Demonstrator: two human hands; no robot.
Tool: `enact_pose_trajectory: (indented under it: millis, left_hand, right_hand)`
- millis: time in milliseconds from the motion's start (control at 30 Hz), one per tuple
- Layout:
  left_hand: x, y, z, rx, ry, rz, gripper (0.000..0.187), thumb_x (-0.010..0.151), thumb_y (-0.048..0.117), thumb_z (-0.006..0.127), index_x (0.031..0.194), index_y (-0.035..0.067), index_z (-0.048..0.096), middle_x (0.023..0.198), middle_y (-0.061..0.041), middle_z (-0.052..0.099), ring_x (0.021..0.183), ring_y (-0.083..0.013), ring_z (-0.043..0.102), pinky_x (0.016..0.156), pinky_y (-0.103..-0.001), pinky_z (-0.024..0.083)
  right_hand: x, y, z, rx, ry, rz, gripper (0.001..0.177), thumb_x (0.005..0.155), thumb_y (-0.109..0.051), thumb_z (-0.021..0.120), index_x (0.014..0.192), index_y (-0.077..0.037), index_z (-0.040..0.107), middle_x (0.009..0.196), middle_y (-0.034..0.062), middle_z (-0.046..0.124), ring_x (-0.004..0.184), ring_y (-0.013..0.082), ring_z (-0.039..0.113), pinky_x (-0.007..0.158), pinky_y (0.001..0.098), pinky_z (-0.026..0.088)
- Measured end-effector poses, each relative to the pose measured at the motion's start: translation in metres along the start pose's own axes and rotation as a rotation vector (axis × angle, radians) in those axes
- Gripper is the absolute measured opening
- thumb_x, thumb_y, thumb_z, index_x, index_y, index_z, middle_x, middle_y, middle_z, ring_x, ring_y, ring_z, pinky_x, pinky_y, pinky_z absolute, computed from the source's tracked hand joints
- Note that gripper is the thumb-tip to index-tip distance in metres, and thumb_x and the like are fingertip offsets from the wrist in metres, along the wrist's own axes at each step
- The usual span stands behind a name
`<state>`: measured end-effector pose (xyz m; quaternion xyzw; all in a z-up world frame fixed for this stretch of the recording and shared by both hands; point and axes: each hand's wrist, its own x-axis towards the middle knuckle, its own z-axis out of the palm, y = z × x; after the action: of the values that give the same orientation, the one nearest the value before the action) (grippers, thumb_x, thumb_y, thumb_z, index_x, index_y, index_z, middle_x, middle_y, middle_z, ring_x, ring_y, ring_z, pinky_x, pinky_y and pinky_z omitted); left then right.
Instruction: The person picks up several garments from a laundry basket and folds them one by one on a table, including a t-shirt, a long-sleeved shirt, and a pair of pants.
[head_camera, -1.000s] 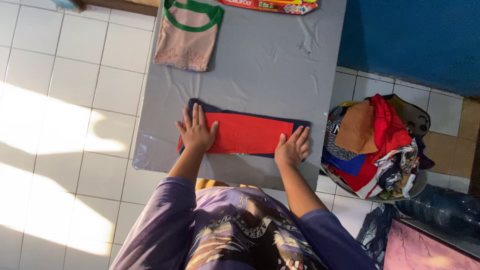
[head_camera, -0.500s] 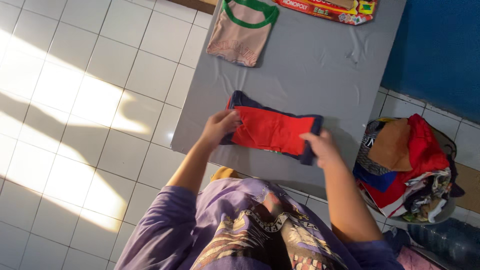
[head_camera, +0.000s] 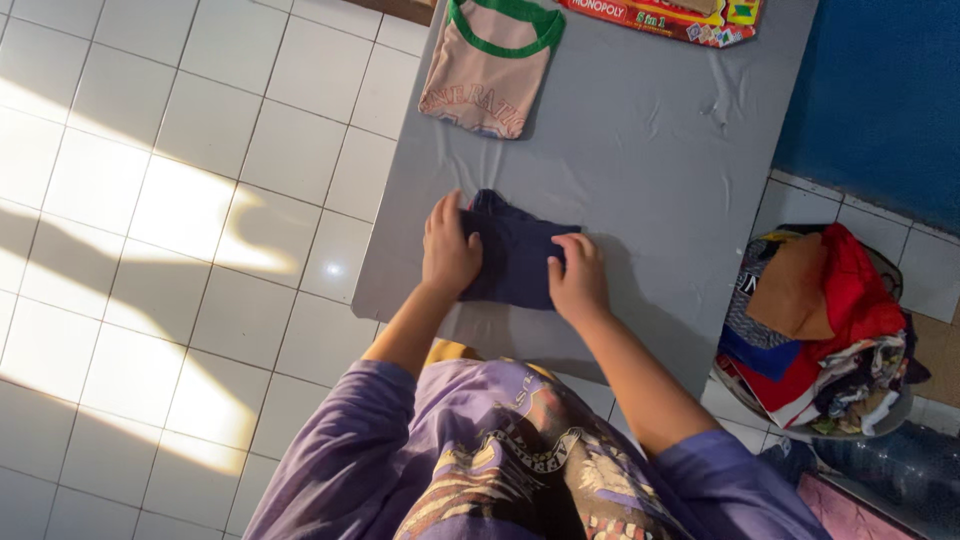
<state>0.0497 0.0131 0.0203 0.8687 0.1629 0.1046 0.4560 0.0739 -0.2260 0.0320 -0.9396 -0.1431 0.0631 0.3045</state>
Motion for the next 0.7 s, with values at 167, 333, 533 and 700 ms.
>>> enact_pose_trajectory:
  millis: [167, 333, 533, 700]
  left_hand:
    - [-0.02, 0.012, 0.032, 0.271, -0.319, 0.37, 0.049, 0.099, 0.015, 0.057, 0.147, 0.012, 0.051, 0.152, -0.012, 0.054, 0.148, -0.0304, 0.048, 0.125, -0.044, 0.038]
    - [-0.028, 0.006, 0.031, 0.516, -0.474, 0.47, 0.059, 0.101, 0.037, 0.051, 0.154, 0.012, 0.044, 0.162, -0.006, 0.038, 0.152, -0.0305, 0.027, 0.122, -0.051, 0.022]
    - [-0.025, 0.007, 0.04, 0.351, -0.34, 0.293, 0.063, 0.097, 0.031, 0.06, 0.151, 0.004, 0.044, 0.164, -0.012, 0.037, 0.154, -0.0351, 0.026, 0.124, -0.05, 0.023]
    - [-0.01, 0.024, 0.047, 0.186, -0.319, 0.165, 0.058, 0.089, 0.029, 0.071, 0.138, 0.002, 0.058, 0.156, -0.02, 0.041, 0.149, -0.04, 0.03, 0.121, -0.05, 0.026]
  right_hand:
    - [0.002, 0.0, 0.042, -0.212, -0.06, -0.171, 0.059, 0.098, -0.025, 0.058, 0.153, -0.008, 0.043, 0.162, 0.0161, 0.035, 0.151, 0.0372, 0.028, 0.119, 0.061, 0.021]
    - [-0.004, 0.001, 0.046, -0.376, -0.113, -0.074, 0.067, 0.099, -0.042, 0.052, 0.158, -0.015, 0.033, 0.168, 0.0103, 0.025, 0.157, 0.0337, 0.019, 0.121, 0.0665, 0.014]
    - [-0.016, 0.005, 0.056, -0.201, -0.005, 0.342, 0.085, 0.093, -0.041, 0.065, 0.159, -0.005, 0.025, 0.167, 0.0239, 0.02, 0.138, 0.0446, 0.033, 0.111, 0.0599, 0.029]
    - [0.016, 0.037, 0.047, 0.465, 0.02, 0.642, 0.069, 0.07, -0.018, 0.092, 0.126, 0.001, 0.054, 0.116, 0.017, 0.064, 0.106, 0.0286, 0.064, 0.094, 0.042, 0.051]
